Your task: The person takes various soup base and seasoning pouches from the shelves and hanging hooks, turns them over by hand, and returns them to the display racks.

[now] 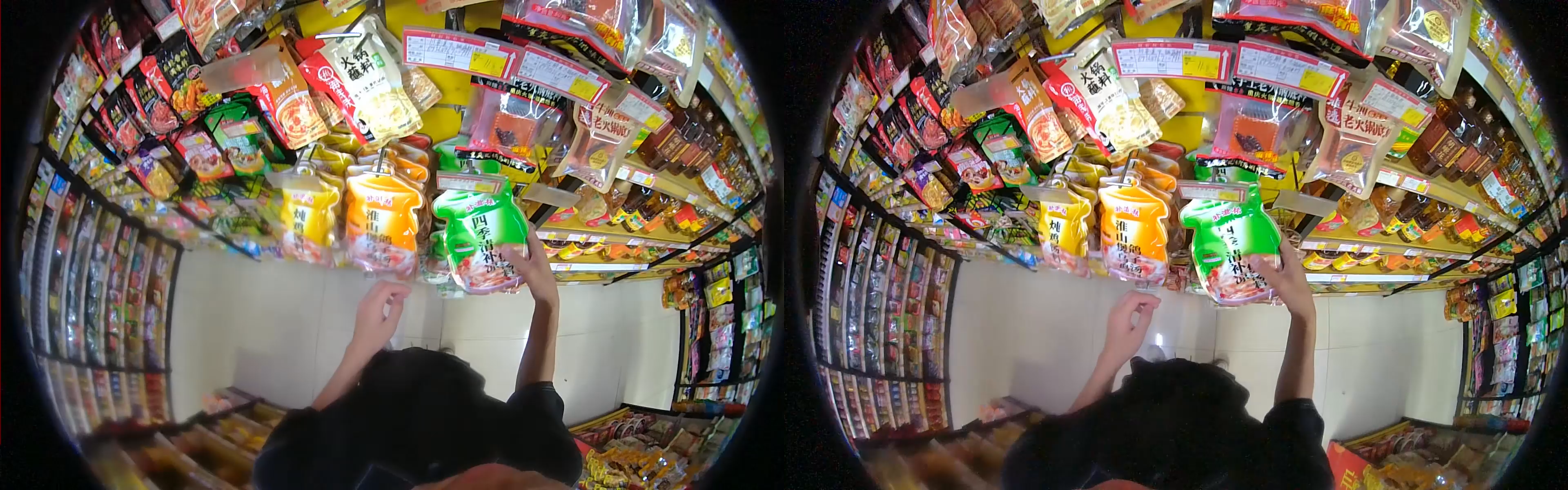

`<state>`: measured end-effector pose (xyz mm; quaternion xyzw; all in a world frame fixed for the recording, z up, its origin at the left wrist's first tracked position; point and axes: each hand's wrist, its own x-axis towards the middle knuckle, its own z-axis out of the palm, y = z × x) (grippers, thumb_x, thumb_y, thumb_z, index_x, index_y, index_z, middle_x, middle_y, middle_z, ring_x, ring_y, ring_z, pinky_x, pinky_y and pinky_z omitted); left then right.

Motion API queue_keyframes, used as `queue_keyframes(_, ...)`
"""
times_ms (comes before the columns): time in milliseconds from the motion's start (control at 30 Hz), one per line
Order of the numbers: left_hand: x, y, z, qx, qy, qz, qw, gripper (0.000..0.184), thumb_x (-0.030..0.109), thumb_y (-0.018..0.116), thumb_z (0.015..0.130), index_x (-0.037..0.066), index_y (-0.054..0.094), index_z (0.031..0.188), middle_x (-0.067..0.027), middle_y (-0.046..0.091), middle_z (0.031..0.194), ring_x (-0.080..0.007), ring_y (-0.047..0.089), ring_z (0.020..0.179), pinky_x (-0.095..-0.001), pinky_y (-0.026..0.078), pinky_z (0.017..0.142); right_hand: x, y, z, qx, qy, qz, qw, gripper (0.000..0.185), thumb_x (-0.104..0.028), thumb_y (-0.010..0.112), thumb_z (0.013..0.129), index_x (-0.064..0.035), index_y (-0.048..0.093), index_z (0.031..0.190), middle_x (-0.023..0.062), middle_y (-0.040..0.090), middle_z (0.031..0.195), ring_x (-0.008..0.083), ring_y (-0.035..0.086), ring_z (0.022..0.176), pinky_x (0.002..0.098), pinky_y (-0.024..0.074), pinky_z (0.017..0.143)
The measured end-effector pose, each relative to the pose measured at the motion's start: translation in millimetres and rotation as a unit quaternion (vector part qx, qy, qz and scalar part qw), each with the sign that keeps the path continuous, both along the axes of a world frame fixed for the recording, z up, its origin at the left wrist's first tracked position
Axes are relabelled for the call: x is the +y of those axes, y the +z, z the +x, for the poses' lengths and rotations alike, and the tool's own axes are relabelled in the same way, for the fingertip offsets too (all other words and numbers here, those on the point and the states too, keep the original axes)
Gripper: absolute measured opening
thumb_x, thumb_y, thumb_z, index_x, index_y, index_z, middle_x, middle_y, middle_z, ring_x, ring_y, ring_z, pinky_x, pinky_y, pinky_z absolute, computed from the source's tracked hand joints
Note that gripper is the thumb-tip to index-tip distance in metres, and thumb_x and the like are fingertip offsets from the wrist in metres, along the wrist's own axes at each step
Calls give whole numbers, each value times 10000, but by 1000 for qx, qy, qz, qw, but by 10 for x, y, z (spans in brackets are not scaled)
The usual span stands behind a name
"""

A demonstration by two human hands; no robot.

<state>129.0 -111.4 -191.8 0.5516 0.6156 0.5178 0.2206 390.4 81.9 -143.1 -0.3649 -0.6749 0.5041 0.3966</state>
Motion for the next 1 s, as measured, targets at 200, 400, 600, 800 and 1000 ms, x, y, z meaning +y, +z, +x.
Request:
queue_keyframes(200, 59, 46, 12, -36, 4, -23, 999, 114, -29, 615, 959, 25, 683, 1032, -100, 680, 987, -204, 654, 896, -298, 508, 782, -134, 38, -26, 57, 4, -11, 998, 594, -55, 739, 922, -5, 480, 1455, 69, 624, 1269, 138, 583, 1156, 298, 489, 985)
queue_keyframes(400, 184, 103, 39, -3, 0, 52, 999, 111, 26, 601, 974, 47, 684, 1044, -103, 688, 993, -232, 652, 840, -315, 518, 735, -359, -258, 85, 65, -28, -44, 997, 546, -34, 771, 901, 37, 510, 1375, 96, 662, 1225, 146, 633, 1093, 311, 523, 953)
queue_keyframes(600, 144, 368, 137, 21, 3, 108, 994, 112, -5, 649, 943, 17, 680, 1048, -123, 688, 993, -231, 660, 938, -327, 528, 819, -899, -297, 464, 11, -10, -67, 998, 690, -81, 835, 832, 49, 494, 1418, 108, 695, 1188, 181, 657, 1060, 344, 520, 970)
queue_keyframes(800, 824, 1318, 310, 29, -142, 51, 988, 265, 180, 752, 938, 7, 667, 1119, -66, 706, 954, -140, 658, 890, -282, 515, 772, -1000, 205, 448, -16, 17, -22, 999, 751, -93, 835, 808, 46, 473, 1451, 119, 693, 1183, 179, 652, 1082, 340, 518, 971)
queue_keyframes(1000, 1900, 2051, 221, -167, -274, 23, 947, 291, 244, 758, 947, 40, 749, 1154, 12, 747, 986, -54, 659, 852, -222, 508, 769, -475, 432, -181, 182, -87, 50, 978, 655, -125, 767, 915, 8, 449, 1472, 114, 621, 1311, 180, 601, 1189, 340, 493, 1019)
